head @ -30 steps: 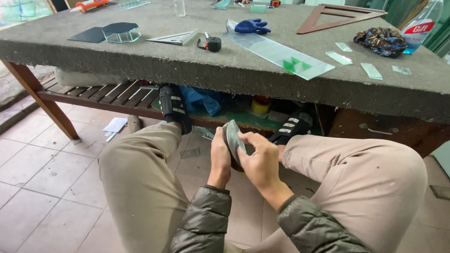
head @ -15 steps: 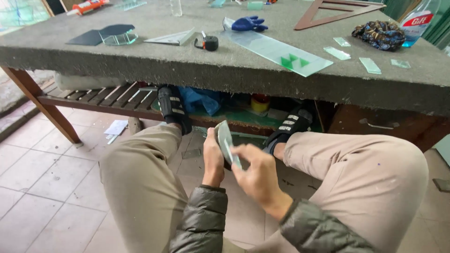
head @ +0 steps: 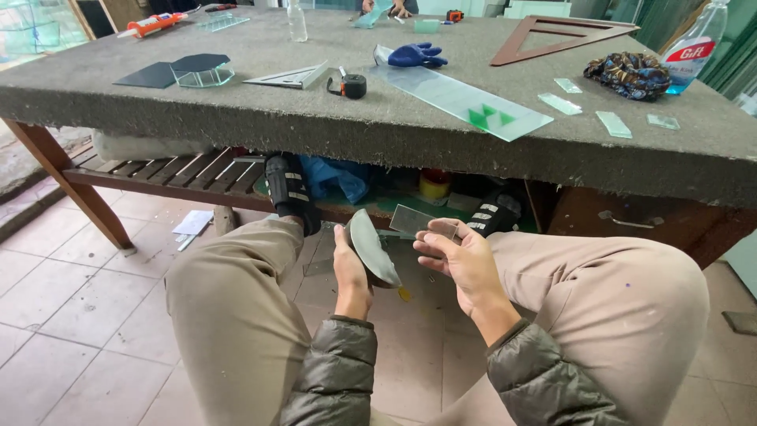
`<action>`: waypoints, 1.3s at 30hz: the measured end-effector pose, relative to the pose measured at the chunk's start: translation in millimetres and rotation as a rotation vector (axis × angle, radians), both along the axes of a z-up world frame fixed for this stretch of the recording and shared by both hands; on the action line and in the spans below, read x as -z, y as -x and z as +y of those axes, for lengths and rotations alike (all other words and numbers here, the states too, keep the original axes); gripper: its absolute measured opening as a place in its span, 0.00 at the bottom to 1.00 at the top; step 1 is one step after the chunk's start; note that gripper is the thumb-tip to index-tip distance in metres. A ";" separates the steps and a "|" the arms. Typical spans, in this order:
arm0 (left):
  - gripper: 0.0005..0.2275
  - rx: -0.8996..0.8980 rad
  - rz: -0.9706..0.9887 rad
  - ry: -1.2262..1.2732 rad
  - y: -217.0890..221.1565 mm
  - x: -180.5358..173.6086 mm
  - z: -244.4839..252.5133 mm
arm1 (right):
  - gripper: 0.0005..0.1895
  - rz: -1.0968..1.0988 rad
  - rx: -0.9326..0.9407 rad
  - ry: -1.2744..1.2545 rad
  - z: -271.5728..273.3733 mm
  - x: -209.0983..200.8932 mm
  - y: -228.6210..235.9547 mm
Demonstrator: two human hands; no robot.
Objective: Manually sanding and smoothing the edges of a small piece of glass using an abrasive stone.
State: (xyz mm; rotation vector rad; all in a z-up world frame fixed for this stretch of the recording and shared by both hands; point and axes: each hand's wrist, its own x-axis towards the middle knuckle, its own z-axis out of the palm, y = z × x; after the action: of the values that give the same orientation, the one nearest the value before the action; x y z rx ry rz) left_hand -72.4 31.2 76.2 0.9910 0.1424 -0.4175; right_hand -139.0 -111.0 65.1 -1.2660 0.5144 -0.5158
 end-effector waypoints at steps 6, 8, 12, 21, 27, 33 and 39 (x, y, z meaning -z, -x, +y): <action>0.31 0.017 -0.082 0.020 1.4 16.3 -10.2 | 0.10 0.021 -0.032 -0.033 -1.4 8.7 -1.8; 0.29 0.014 -0.118 0.017 7.5 12.7 -10.5 | 0.09 0.038 -0.044 -0.020 -2.3 14.8 -3.5; 0.35 0.054 -0.181 0.060 14.1 -0.1 -11.2 | 0.10 0.036 -0.027 0.046 -3.6 23.2 -7.2; 0.38 0.152 -0.291 -0.008 26.9 -17.2 -0.5 | 0.05 0.182 -0.068 0.329 7.0 19.5 2.2; 0.35 0.162 -0.256 0.015 15.5 8.3 -6.7 | 0.08 0.221 -0.102 0.345 8.3 15.0 8.7; 0.31 0.165 -0.264 0.002 7.7 15.3 -10.6 | 0.09 0.212 -0.121 0.353 7.2 10.3 7.1; 0.34 0.162 -0.285 -0.018 9.4 13.6 -5.9 | 0.08 0.191 -0.114 0.303 -0.2 10.0 4.8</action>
State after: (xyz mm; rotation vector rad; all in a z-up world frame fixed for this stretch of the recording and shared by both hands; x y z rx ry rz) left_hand -81.8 25.3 62.5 1.0731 -0.1921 -0.4184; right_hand -143.8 -111.1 55.1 -1.6356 0.5329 -0.3877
